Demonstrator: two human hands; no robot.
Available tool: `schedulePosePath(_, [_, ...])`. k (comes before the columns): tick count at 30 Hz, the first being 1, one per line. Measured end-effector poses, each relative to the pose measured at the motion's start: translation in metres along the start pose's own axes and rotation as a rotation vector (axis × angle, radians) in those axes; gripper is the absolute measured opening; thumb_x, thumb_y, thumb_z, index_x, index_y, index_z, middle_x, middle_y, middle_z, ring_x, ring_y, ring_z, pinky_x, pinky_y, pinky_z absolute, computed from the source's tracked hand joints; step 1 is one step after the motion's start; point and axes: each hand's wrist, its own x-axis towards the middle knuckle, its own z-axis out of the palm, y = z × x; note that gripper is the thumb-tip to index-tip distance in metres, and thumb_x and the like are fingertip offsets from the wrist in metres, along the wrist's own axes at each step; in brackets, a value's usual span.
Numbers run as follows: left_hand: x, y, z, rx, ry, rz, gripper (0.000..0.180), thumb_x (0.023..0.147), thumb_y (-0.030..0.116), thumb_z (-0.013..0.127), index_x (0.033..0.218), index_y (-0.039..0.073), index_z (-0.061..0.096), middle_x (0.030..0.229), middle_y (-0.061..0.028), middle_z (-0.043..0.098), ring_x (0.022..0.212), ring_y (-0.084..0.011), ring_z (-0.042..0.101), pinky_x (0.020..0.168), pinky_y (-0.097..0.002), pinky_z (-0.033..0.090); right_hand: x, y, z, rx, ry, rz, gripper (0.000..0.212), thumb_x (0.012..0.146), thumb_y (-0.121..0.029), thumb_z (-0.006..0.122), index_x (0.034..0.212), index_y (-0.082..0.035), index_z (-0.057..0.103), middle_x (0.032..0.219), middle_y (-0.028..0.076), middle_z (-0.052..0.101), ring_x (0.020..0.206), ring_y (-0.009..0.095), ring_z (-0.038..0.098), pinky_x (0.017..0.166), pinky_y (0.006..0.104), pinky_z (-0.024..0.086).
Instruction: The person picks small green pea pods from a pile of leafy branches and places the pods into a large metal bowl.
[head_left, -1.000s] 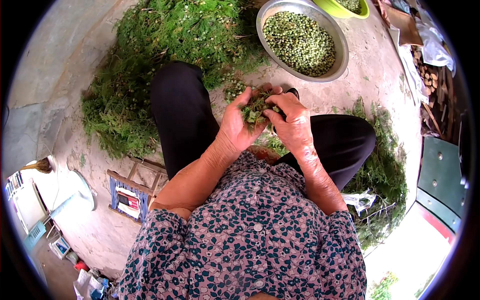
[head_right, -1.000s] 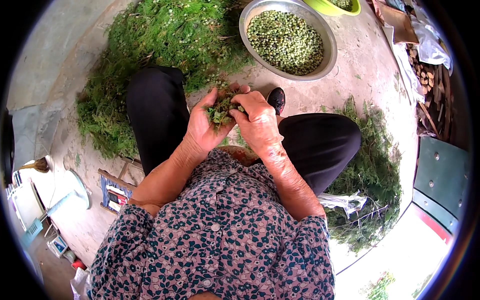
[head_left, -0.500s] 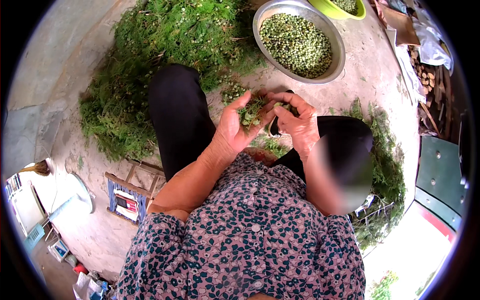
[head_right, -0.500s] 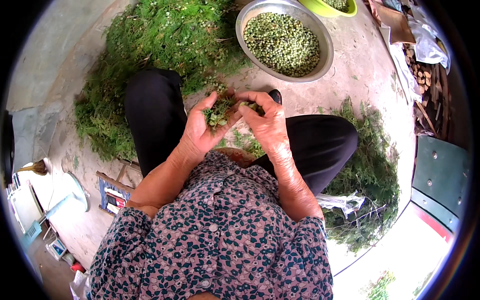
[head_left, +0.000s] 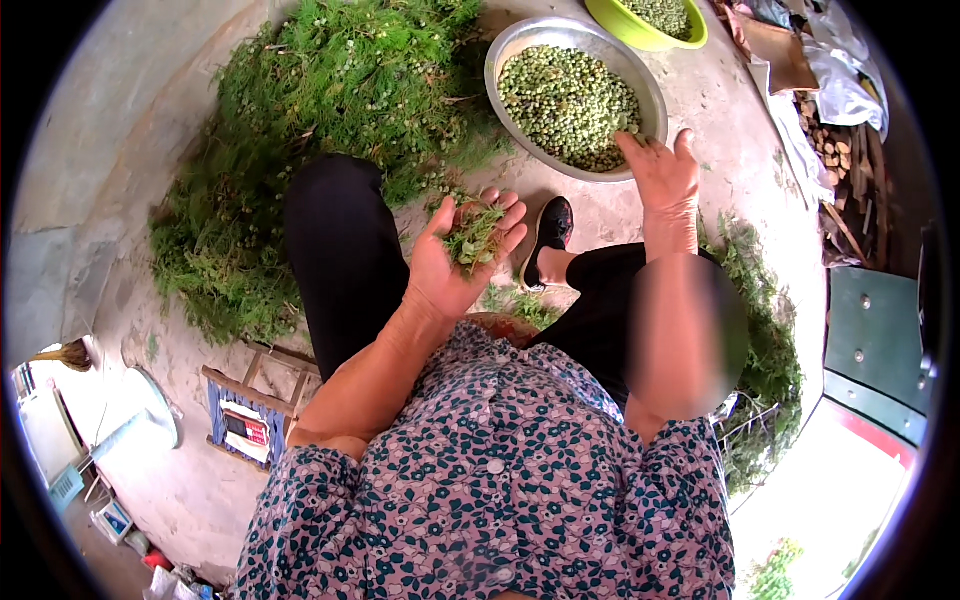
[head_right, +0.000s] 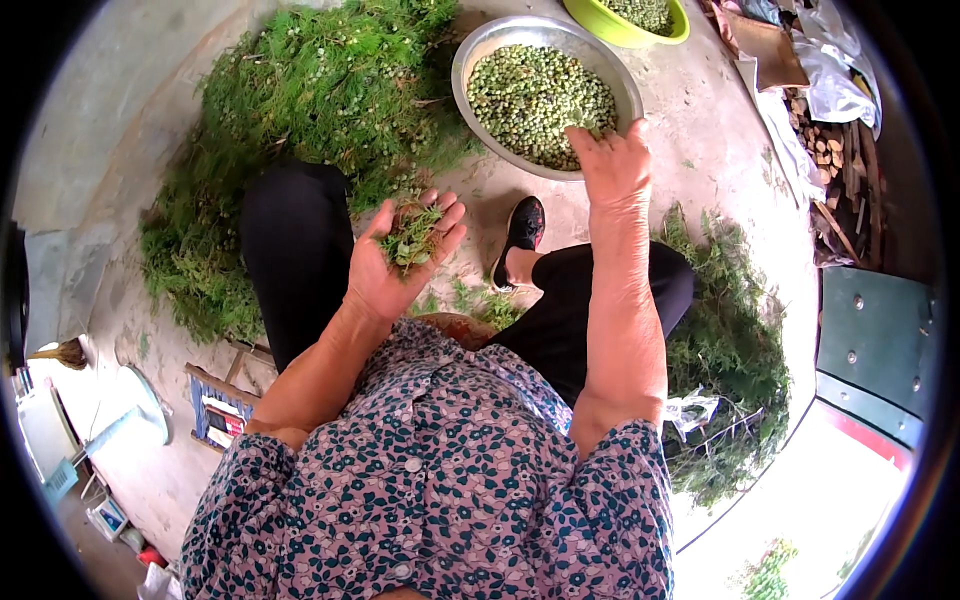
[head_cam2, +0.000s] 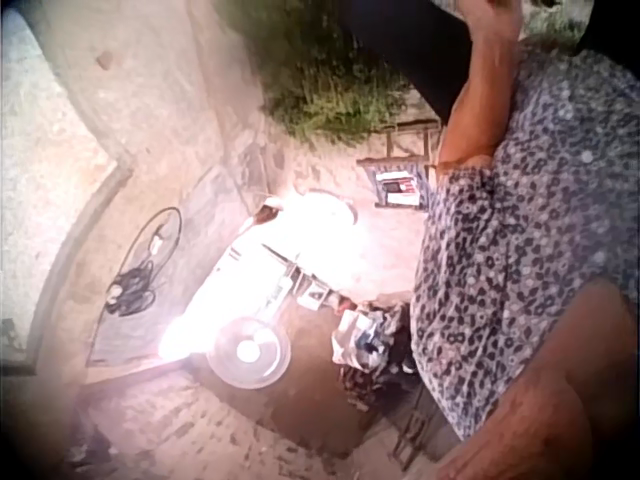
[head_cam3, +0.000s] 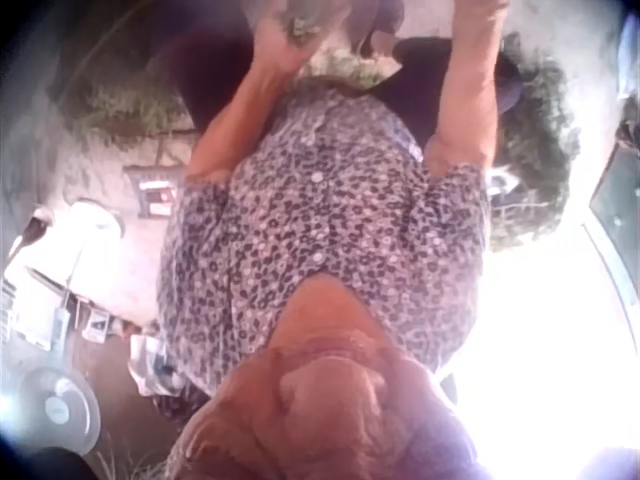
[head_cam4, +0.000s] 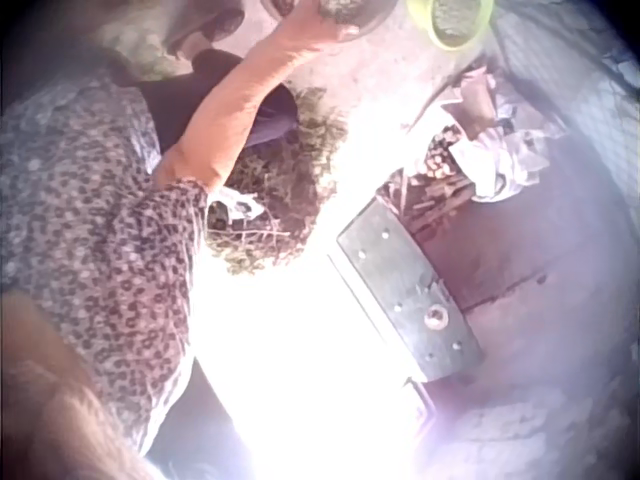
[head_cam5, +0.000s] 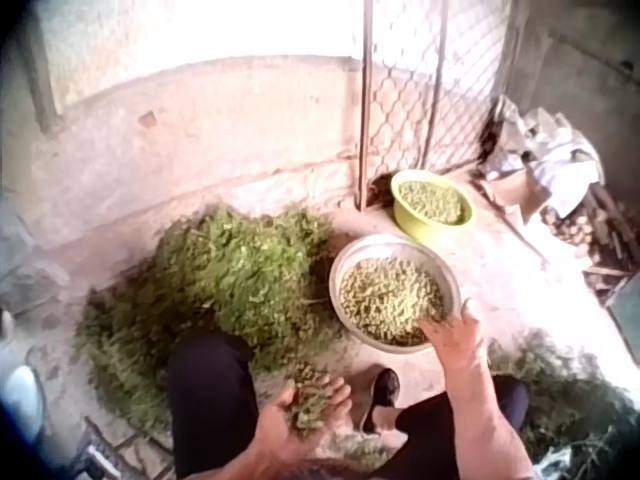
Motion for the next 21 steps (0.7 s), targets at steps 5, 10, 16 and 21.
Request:
schedulePosePath(5, [-0.001, 0.001, 0.001, 0.021, 0.0, 0.034, 0.048, 0.095, 0.033, 0.029, 0.119, -0.007, 0.04, 0.126, -0.0222, 0.041, 0.121, -0.0357, 0.036, 0.102, -0.0491, 0.03, -0.012, -0.006, 0.014, -0.002, 0.166, -0.163, 0.049, 0.091, -0.025, 0.046, 0.123, 0.007, 0.028, 0.117, 0.02, 0.044, 0.113, 0.03, 0.042, 0.098, 0.0414, 0.037])
schedulePosePath(10, [0.0, -0.001, 0.007, 0.029, -0.026, 0.019, 0.048, 0.095, 0.032, 0.031, 0.121, -0.007, 0.037, 0.129, -0.0231, 0.038, 0.123, -0.0366, 0.034, 0.103, -0.049, 0.029, -0.076, 0.033, 0.052, -0.778, -0.072, -0.182, 0.034, 0.084, -0.011, 0.057, 0.113, 0.005, 0.049, 0.099, 0.008, 0.056, 0.081, 0.016, 0.056, 0.068, 0.0268, 0.047])
schedulePosePath(16, [-0.004, -0.003, 0.005, 0.308, 0.003, 0.1, 0.044, 0.093, 0.037, 0.035, 0.111, -0.001, 0.048, 0.111, -0.0158, 0.052, 0.107, -0.0282, 0.049, 0.092, -0.0397, 0.041, -0.125, 0.101, 0.086, -1.393, -0.501, -0.298, 0.027, 0.072, -0.002, 0.065, 0.099, -0.004, 0.062, 0.078, 0.007, 0.06, 0.067, 0.014, 0.054, 0.06, 0.0242, 0.045])
schedulePosePath(21, [-0.002, -0.003, 0.007, 0.357, 0.222, -0.029, 0.042, 0.091, 0.043, 0.041, 0.111, 0.007, 0.05, 0.107, -0.0077, 0.055, 0.101, -0.0213, 0.052, 0.091, -0.0367, 0.041, -0.114, 0.12, 0.079, -1.451, -0.423, -0.386, 0.015, 0.072, -0.005, 0.065, 0.086, -0.002, 0.064, 0.075, 0.009, 0.06, 0.068, 0.018, 0.057, 0.063, 0.0274, 0.046])
